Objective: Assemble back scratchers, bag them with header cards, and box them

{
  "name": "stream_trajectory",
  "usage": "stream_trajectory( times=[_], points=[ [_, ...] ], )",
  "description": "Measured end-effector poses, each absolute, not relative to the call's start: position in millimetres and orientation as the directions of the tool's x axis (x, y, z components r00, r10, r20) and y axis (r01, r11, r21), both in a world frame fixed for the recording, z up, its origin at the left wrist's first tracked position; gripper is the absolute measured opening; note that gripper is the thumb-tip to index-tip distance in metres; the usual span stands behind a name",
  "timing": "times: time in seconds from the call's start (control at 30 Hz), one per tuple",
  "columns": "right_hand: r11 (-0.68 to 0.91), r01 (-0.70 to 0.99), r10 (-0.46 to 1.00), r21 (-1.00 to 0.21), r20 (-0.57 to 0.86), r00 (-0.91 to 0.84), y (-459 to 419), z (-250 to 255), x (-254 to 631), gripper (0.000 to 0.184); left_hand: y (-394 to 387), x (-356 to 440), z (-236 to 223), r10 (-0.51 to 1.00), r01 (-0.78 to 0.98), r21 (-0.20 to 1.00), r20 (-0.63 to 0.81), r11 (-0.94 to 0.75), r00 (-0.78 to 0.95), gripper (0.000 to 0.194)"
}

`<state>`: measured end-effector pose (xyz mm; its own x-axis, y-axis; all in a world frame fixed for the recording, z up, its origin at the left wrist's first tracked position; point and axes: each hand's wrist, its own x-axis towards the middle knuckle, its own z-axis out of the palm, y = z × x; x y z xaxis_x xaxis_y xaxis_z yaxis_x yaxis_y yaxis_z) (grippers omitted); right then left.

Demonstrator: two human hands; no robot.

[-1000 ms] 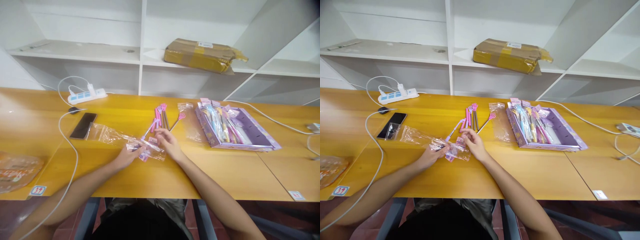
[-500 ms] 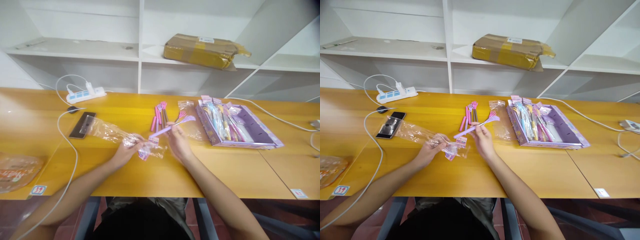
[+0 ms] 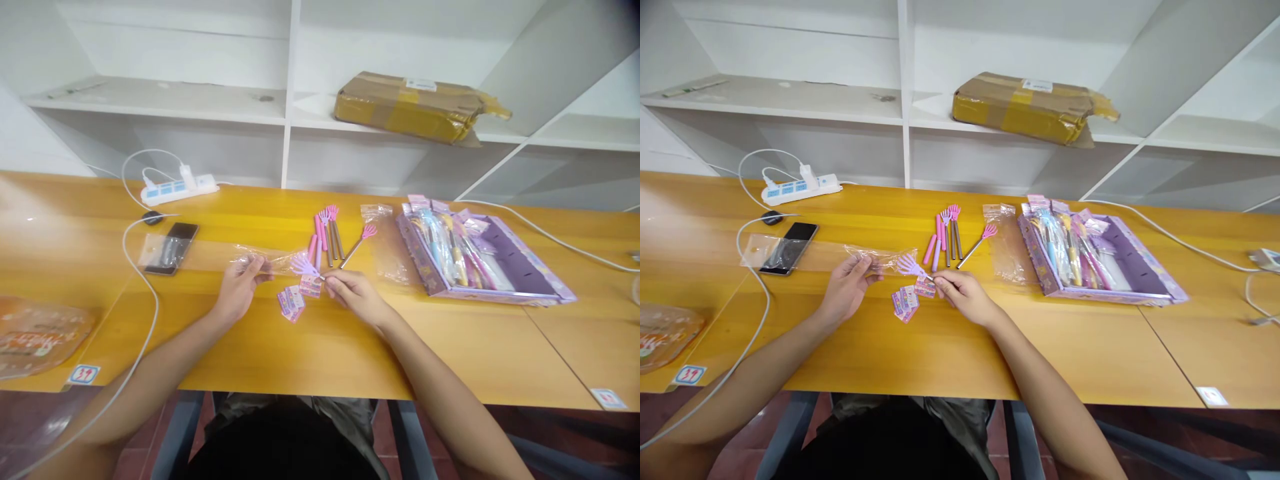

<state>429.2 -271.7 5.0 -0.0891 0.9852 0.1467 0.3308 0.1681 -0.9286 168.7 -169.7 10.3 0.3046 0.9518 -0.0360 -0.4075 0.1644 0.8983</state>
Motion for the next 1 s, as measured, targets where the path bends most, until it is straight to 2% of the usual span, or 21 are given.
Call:
stream_trajectory(
  times=[0.1,0.4,0.73,1.0],
  points=[
    [0.176,0.395,0.983,-0.902,0.137,-0.126,-269,2,431,0.046,-170,169,10,0.941,-0.403,0.896,-0.044,0.186,0.337,0.035],
    [0.115,0.318,0.982,-0.941,0.061,-0.177,-270,6,435,0.048,-171,169,13,0.904,-0.330,0.920,-0.057,0.213,0.424,0.040],
    [0.139,0.352,0.971,-0.926,0.057,-0.233,-270,11,434,0.050,-170,168,11,0.822,-0.243,0.928,-0.104,0.283,0.560,0.040],
    [0.080,0.285,0.979,-0.955,0.022,-0.202,-268,-7,430,0.047,-178,169,-5,0.781,-0.149,0.959,-0.100,0.240,0.616,0.038]
  ],
)
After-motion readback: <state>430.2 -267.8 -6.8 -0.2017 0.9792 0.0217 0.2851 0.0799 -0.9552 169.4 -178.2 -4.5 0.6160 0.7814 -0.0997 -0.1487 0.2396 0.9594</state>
